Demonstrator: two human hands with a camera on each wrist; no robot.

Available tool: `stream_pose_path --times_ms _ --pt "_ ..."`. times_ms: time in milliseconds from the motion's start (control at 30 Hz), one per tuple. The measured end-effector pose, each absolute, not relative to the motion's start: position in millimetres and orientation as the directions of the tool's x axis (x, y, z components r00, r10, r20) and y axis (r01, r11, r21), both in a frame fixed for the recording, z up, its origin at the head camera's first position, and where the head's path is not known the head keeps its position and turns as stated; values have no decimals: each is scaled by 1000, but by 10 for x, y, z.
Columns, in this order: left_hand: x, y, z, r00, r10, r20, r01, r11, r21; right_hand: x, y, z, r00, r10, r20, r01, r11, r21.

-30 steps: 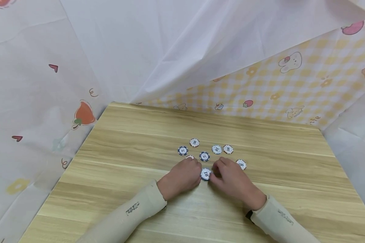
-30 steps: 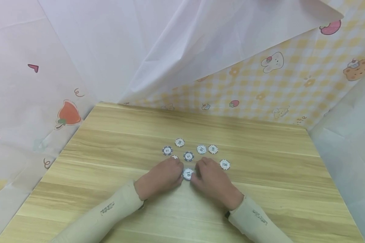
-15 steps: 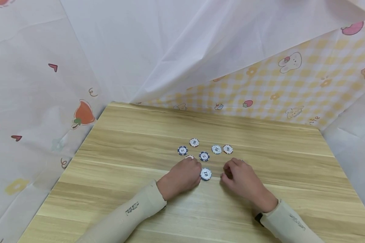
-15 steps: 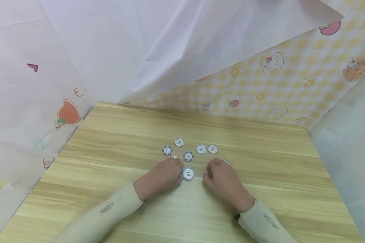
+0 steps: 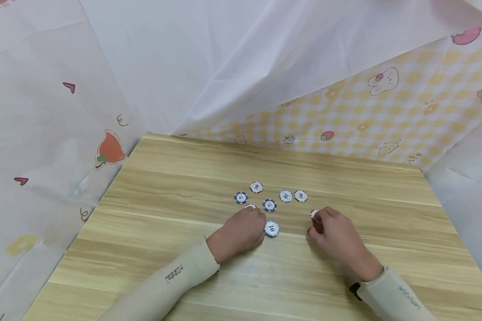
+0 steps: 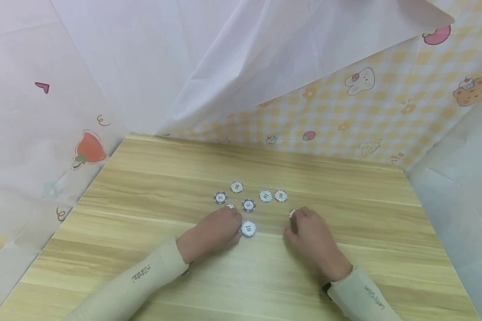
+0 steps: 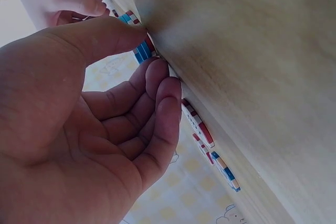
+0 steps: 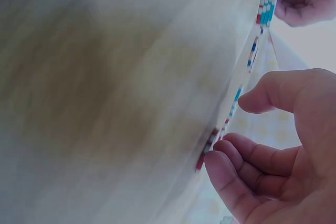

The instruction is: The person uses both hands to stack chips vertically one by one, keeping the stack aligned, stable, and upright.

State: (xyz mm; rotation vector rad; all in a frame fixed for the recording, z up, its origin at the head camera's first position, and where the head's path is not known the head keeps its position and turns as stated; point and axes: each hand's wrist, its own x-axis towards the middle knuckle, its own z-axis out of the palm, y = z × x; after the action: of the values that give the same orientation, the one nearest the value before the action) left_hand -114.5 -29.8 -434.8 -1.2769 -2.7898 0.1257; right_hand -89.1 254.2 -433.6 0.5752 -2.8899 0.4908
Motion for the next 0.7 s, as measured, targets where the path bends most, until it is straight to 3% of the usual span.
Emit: stream_pose_path --times_ms 700 --pt "-1149 -299 -4326 -655 756 15 753 654 -73 -1067 2770 -4382 -956 -261 137 -292 904 -313"
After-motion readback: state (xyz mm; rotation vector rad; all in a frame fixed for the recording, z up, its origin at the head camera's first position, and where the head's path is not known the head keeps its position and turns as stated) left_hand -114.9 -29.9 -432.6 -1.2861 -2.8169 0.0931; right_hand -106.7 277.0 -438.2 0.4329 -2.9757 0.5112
